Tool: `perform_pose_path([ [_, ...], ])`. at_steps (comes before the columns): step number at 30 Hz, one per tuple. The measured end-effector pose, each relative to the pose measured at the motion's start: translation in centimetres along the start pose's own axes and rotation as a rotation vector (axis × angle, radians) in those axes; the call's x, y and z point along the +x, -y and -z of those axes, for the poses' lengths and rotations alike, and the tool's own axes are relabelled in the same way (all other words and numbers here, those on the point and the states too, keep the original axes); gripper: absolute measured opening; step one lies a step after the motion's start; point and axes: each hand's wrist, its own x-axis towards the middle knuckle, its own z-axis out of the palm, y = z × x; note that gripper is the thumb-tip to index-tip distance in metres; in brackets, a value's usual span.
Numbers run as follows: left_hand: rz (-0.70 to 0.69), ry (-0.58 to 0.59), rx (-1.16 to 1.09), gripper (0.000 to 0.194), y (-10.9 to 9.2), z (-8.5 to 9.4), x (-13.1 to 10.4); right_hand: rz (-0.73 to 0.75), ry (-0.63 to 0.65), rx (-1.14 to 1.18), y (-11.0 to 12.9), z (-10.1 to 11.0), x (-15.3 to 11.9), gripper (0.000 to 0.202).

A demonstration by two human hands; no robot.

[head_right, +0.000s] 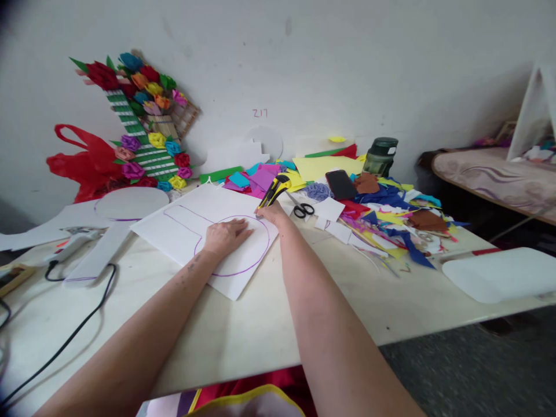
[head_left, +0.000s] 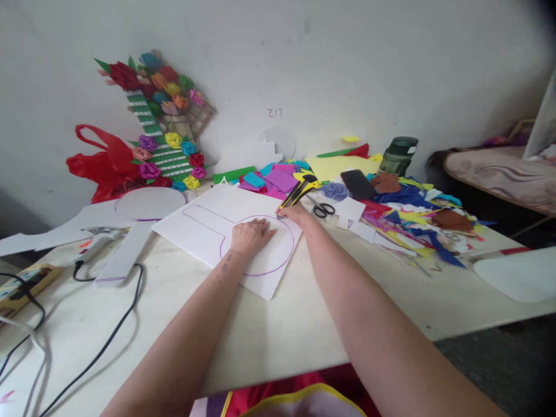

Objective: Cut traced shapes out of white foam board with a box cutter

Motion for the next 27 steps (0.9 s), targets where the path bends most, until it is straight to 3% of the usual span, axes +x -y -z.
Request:
perform_pose_path([
  [27, 0.007, 0.015, -0.002, 0.032, -0.15, 0.19, -0.02, -0.002, 0.004, -0.059, -0.25, 0.46, 0.12, 0.011],
])
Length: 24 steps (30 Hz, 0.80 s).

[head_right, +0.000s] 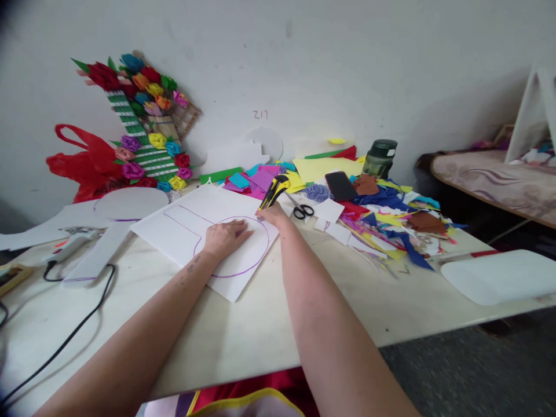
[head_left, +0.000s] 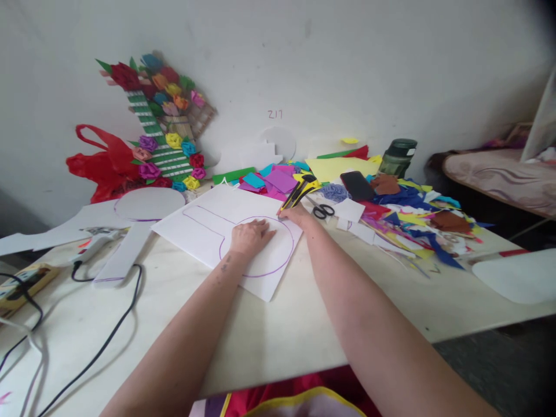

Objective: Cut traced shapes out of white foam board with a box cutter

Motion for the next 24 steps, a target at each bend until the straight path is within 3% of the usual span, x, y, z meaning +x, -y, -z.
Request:
perform_pose_path([
  [12, 0.035, -0.033, -0.02, 0.032, -0.3, -0.2, -0.1, 0.003, -0.006, -0.028, 0.5, -0.3, 0.0, 0.01],
  [18, 0.37, -0.084, -0.151, 0.042, 1.7, 0.7, 0.2, -0.005, -0.013, -0.032, 0.8, -0.3, -0.2, 0.01],
  [21, 0.545, -0.058, -0.113, 0.049, 4.2, 1.7, 0.3, -0.008, -0.032, -0.043, 1.1, -0.3, -0.4, 0.011],
  [24, 0.796, -0.104, -0.109, 0.057, 7.1, 2.8, 0.0, -0.009, -0.041, -0.054, 1.3, -0.3, -0.5, 0.011],
])
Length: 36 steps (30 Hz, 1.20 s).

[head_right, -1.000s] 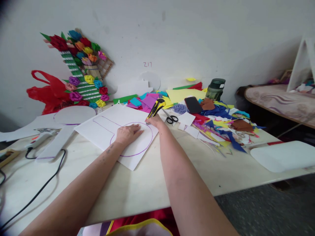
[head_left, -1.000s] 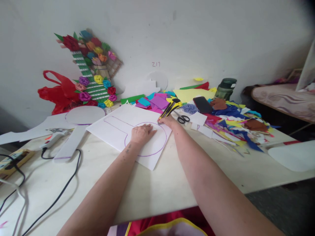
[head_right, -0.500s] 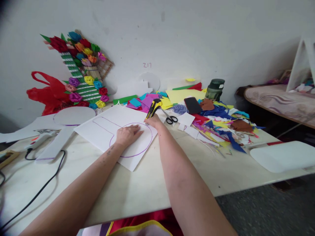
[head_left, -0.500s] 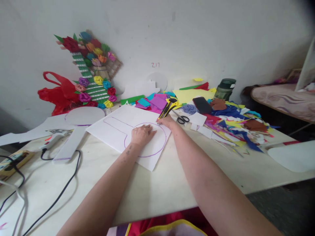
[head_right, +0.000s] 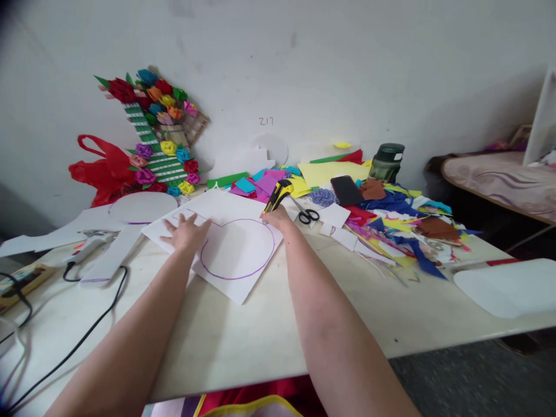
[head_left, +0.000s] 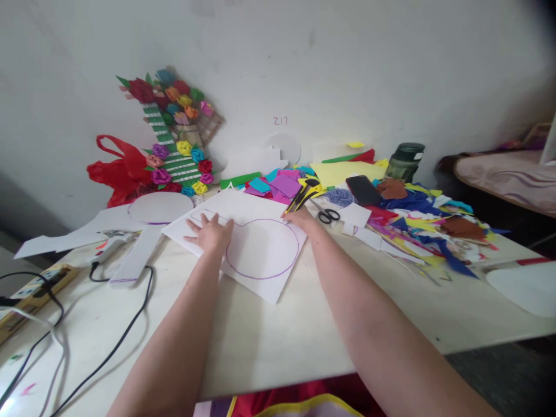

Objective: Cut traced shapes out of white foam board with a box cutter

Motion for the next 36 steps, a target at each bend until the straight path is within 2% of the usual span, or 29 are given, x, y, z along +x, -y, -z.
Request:
perform_pose_path([
  [2, 0.151, -0.017, -0.06, 0.061, 1.2, 0.4, 0.9, -0.005, 0.003, -0.01, 0.1, -0.1, -0.1, 0.012],
  [4, 0.212, -0.024, -0.102, 0.062, 1.8, 0.3, 1.2, -0.007, 0.007, -0.021, 0.2, -0.2, -0.1, 0.012],
  [5, 0.192, -0.009, -0.085, 0.062, 1.9, 0.1, 1.2, -0.005, 0.01, -0.027, 0.2, -0.2, -0.1, 0.012],
  [8, 0.003, 0.071, 0.032, 0.059, 1.6, -0.6, 1.2, 0.013, 0.017, -0.043, 0.1, -0.4, 0.0, 0.012],
  [10, -0.04, 0.087, 0.083, 0.06, 1.5, -0.8, 1.5, 0.024, 0.022, -0.06, 0.1, -0.5, 0.1, 0.012],
  [16, 0.179, 0.115, -0.043, 0.066, 3.2, 0.5, 3.5, 0.031, 0.025, -0.094, 0.1, -0.7, 0.2, 0.013],
  [21, 0.314, 0.008, -0.228, 0.062, 4.4, 1.4, 4.3, 0.048, 0.026, -0.09, 0.4, -1.0, 0.2, 0.013],
  [23, 0.349, -0.037, -0.294, 0.063, 4.6, 2.0, 4.1, 0.068, 0.036, -0.088, 0.7, -1.1, 0.2, 0.012],
  [26, 0.317, -0.088, -0.348, 0.063, 5.0, 3.3, 2.8, 0.088, 0.054, -0.087, 1.1, -1.2, 0.4, 0.012],
  [30, 0.259, -0.144, -0.182, 0.06, 5.8, 5.5, -0.2, 0.12, 0.09, -0.11, 1.6, -1.5, 0.3, 0.011],
  [32, 0.207, -0.066, -0.055, 0.058, 6.2, 6.7, -1.6, 0.128, 0.11, -0.136, 1.6, -1.7, 0.3, 0.011],
  [36, 0.107, 0.265, 0.178, 0.051, 6.0, 8.8, -3.2, 0.118, 0.155, -0.194, 1.5, -2.4, 0.2, 0.012],
])
